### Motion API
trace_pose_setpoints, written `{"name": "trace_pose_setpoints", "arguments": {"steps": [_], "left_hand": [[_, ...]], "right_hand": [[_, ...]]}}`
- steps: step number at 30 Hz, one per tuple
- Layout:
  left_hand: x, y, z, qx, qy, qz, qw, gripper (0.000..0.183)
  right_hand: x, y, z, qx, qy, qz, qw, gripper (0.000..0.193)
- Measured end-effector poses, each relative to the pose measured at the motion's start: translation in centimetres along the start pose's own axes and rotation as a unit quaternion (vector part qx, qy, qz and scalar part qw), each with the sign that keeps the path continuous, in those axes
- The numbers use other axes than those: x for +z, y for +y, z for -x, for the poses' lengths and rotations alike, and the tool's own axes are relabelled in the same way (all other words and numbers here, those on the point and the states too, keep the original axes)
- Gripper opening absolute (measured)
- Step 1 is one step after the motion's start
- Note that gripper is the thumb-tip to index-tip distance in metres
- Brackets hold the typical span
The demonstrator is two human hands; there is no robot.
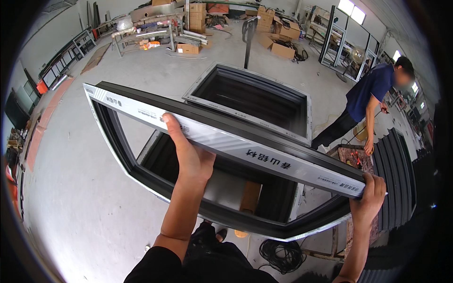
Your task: The person places a metal frame onto a stack and then sits on the floor to insert a rubber seal around the inner edge of another metal frame using pliers to trim the seal.
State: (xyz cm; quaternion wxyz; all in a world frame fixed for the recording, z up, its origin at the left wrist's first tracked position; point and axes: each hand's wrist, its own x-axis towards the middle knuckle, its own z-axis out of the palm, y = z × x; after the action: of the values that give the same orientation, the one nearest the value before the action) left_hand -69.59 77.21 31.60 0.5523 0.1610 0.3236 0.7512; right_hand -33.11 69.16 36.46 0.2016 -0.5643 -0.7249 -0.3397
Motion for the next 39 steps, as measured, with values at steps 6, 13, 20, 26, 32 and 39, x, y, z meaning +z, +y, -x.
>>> {"name": "trace_pose_setpoints", "arguments": {"steps": [6, 13, 20, 26, 32, 39], "left_hand": [[0.4, -4.6, -9.8, -0.072, -0.038, 0.052, 0.995, 0.094], [-0.9, -15.5, -23.0, -0.167, -0.003, 0.057, 0.984, 0.088], [-7.0, -23.9, -27.6, -0.27, 0.089, -0.062, 0.957, 0.099], [-16.1, -26.5, -21.3, -0.324, -0.077, -0.299, 0.894, 0.069], [-25.3, -13.2, -11.6, -0.055, -0.239, -0.808, 0.535, 0.035], [-32.8, -9.5, -7.5, -0.054, -0.252, -0.888, 0.381, 0.031]], "right_hand": [[9.8, 1.5, -6.0, -0.001, -0.057, -0.044, 0.997, 0.053], [24.9, 4.2, -9.1, 0.001, -0.18, -0.015, 0.984, 0.056], [36.1, 5.1, -5.1, -0.049, -0.372, 0.039, 0.926, 0.059], [41.5, 3.3, -0.6, 0.058, -0.344, -0.024, 0.937, 0.054], [35.8, -0.4, 7.7, 0.275, -0.256, -0.097, 0.922, 0.061], [22.1, -8.4, 25.5, 0.521, -0.343, -0.139, 0.769, 0.087]]}}
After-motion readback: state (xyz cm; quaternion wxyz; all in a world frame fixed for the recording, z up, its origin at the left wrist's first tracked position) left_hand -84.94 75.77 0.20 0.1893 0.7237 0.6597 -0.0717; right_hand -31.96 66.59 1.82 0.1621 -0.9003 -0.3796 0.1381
